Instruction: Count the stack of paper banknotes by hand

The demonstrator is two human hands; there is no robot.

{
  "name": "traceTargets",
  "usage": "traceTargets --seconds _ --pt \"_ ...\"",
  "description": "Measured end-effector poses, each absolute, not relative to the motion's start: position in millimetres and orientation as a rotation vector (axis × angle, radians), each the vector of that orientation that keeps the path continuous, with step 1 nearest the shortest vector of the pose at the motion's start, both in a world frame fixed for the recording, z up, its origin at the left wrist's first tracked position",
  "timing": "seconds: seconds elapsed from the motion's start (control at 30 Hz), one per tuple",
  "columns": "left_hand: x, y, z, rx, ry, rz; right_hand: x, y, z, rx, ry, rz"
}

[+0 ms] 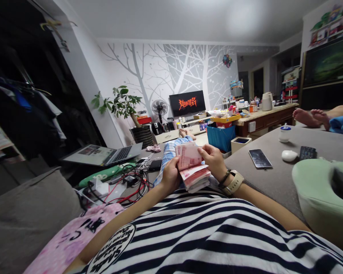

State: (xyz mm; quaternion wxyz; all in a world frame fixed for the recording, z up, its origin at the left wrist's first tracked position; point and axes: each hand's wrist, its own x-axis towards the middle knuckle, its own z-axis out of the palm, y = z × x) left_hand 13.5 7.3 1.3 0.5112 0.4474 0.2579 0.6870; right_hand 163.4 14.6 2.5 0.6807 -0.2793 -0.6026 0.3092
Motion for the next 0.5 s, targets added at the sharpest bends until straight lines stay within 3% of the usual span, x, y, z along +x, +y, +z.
traceTargets --seconds 0.5 --pt "12.5 8.0 -1.0 1.100 0.624 1.606 162.9 11.3 4.1 -0.566 -1.355 0.708"
